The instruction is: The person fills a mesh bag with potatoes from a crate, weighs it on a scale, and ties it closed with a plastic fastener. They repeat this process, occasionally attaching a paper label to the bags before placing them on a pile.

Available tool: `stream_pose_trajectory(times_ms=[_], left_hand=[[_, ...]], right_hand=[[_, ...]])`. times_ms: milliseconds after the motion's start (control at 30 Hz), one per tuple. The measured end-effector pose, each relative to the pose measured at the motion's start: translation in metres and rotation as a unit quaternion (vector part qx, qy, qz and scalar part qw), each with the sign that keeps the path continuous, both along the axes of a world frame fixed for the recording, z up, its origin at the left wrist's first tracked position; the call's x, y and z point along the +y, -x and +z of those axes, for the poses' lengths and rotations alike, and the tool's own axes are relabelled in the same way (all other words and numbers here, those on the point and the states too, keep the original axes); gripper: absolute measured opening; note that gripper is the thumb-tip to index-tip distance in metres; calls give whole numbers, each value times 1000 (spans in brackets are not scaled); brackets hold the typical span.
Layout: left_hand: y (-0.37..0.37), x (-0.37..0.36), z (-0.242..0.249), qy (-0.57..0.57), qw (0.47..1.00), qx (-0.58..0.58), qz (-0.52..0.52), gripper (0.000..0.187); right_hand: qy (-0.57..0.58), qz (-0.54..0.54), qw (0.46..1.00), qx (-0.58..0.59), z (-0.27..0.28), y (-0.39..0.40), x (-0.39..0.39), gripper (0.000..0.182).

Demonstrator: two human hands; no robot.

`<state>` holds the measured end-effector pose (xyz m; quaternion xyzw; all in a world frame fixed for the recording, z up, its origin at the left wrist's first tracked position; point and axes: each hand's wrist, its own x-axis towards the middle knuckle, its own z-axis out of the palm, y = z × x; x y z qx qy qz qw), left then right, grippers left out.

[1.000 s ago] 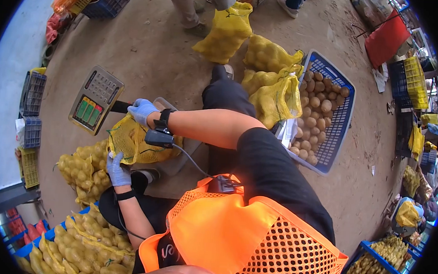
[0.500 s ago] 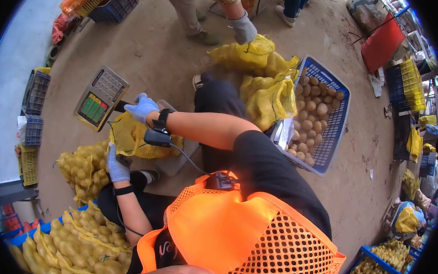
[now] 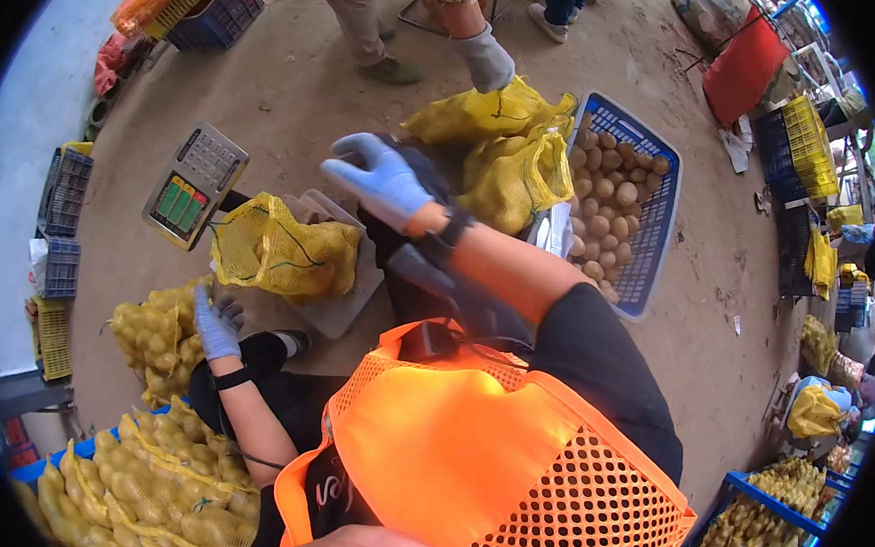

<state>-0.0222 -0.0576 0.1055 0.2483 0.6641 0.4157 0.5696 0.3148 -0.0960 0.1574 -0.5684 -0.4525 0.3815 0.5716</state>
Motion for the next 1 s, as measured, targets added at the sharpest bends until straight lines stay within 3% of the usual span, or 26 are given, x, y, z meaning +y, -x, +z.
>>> stream_pose_trajectory(times_ms=[33,67,233,367,433,467,533,600,667,733,767,867,933,1000], left_hand=[[12,1,-3,-51,998,42,0,55],[25,1,-6,-99,991,85,-2,57],[76,-16,28,-192,944,268,19,48],[104,-26,42,-213,857,469,-2,48],[118,-27,34,-173,856,486,-28,48],[121,-28,28,-132,856,497,-52,47],[115,-33,19,-132,857,494,-56,45],[97,-39,22,-95,860,495,-74,43],[100,-41,15,-130,851,503,-76,42],[99,-39,16,-107,836,529,-101,42],[96,-39,18,-103,829,541,-98,40],[98,-39,18,-82,827,551,-71,39],[113,-35,7,-114,843,524,-47,37],[112,-34,11,-106,815,566,-67,36]], right_hand=[[2,5,993,116,14,-14,-22,27],[22,-19,988,153,18,-32,-42,21],[155,-208,962,82,-39,-145,-143,18],[325,-246,911,56,-90,-247,-231,28],[411,-273,869,-29,-115,-284,-267,28],[410,-250,858,-181,-139,-303,-286,34],[513,-217,791,-253,-163,-321,-304,41],[515,-237,780,-266,-190,-327,-314,43],[515,-248,772,-276,-214,-332,-318,46],[508,-353,729,-293,-227,-326,-313,52],[535,-339,714,-297,-214,-317,-299,57],[445,-284,738,-421,-246,-326,-293,61],[540,-229,712,-387,-256,-333,-274,63],[577,-188,673,-424,-243,-325,-255,58]])
